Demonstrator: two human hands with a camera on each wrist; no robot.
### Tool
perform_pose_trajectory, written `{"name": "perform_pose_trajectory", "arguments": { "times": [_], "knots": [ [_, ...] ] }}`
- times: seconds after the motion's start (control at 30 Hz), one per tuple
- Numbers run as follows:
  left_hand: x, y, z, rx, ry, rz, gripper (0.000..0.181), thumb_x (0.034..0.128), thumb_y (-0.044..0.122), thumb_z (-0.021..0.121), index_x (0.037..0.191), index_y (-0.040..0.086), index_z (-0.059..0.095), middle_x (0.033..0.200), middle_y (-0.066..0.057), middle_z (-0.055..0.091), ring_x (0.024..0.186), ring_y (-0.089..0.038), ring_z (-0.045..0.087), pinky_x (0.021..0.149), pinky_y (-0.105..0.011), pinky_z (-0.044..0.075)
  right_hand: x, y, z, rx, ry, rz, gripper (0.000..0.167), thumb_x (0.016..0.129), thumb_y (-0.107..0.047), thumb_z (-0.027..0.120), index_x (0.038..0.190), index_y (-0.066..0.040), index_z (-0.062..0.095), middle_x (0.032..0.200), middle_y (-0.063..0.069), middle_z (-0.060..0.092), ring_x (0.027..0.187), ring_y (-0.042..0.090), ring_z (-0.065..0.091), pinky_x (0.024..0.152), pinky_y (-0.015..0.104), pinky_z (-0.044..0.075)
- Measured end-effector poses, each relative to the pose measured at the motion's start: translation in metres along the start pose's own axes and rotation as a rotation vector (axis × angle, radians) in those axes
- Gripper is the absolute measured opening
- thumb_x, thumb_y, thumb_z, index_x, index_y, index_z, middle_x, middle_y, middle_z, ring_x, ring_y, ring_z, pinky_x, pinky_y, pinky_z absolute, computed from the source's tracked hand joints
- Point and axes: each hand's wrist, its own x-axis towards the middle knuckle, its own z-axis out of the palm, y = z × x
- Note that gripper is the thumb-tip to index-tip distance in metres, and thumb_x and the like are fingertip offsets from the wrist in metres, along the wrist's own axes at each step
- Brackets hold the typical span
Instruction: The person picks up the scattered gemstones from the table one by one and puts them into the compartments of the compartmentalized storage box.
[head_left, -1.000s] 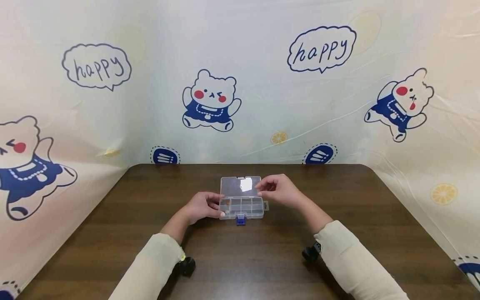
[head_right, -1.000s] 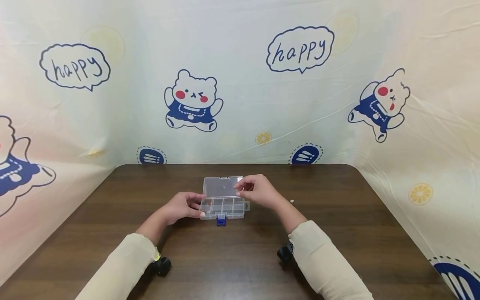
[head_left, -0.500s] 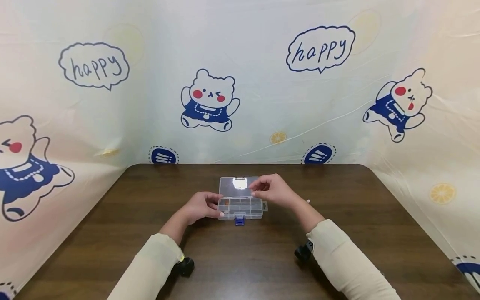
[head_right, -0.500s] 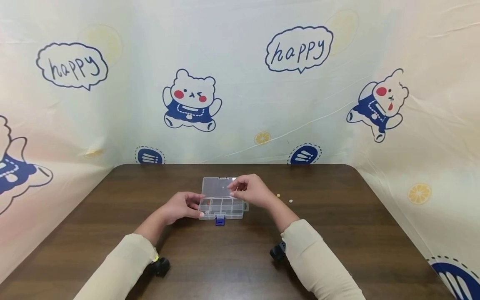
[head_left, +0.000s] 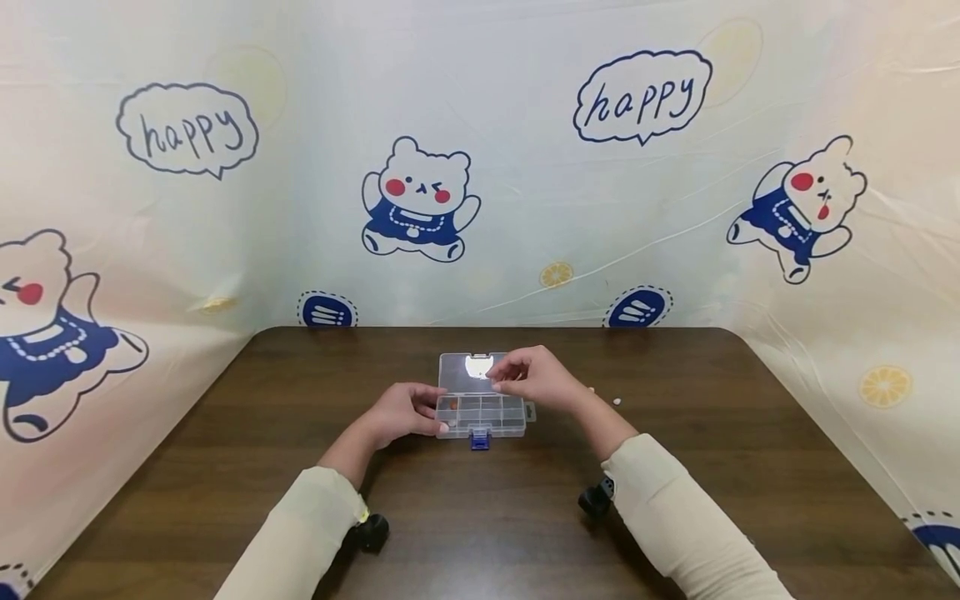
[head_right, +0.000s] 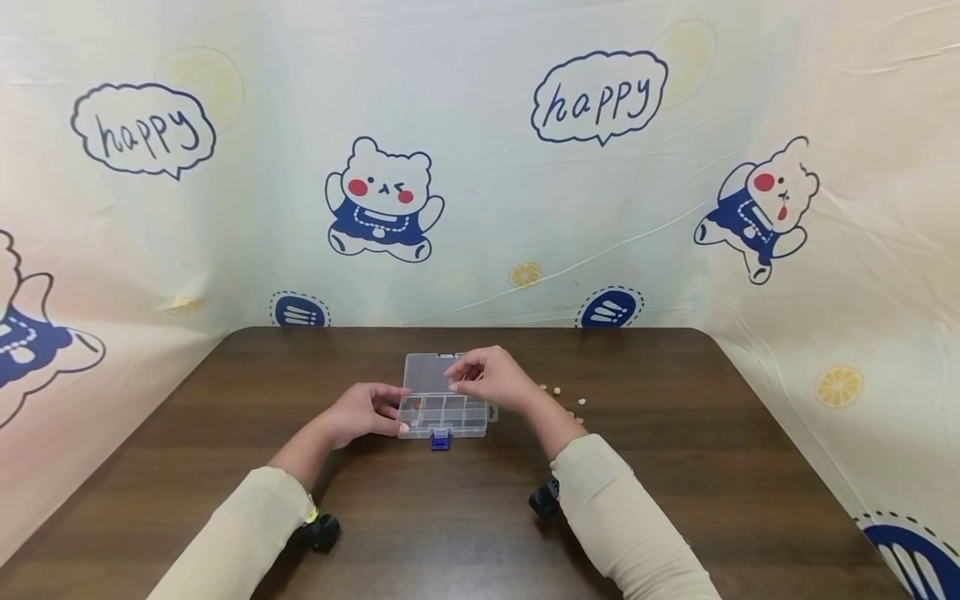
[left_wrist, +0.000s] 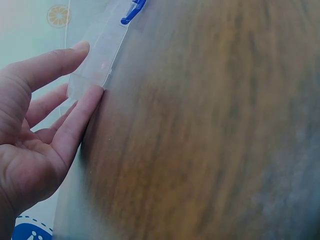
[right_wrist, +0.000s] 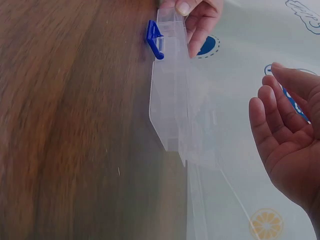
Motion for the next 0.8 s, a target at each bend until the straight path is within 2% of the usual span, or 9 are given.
{"name": "perform_pose_trajectory", "arguments": {
  "times": [0.33,0.8],
  "knots": [
    [0.001,0.0,-0.001,0.007,-0.015,0.001,0.061,0.0699,0.012,0.089,0.126,0.009,0.065,0.11,-0.009,0.064,0.092,-0.022,0.061,0.079,-0.033,0.057,0.009,0.002,0.011,0.029,-0.054,0.041,0.017,0.086,-0.003,0.073,0.103,0.001,0.072,0.09,0.002,0.07,0.079,0.017,0.062,0.073,0.028,0.055],
    [0.0,0.0,-0.003,-0.002,-0.029,0.004,0.06,0.0716,0.012,0.088,0.126,0.008,0.064,0.109,-0.008,0.064,0.091,-0.023,0.061,0.08,-0.034,0.057,0.027,0.01,0.022,0.045,-0.133,0.113,0.017,0.086,-0.003,0.074,0.102,0.001,0.073,0.087,0.003,0.068,0.077,0.02,0.062,0.071,0.029,0.057]
  ]
}}
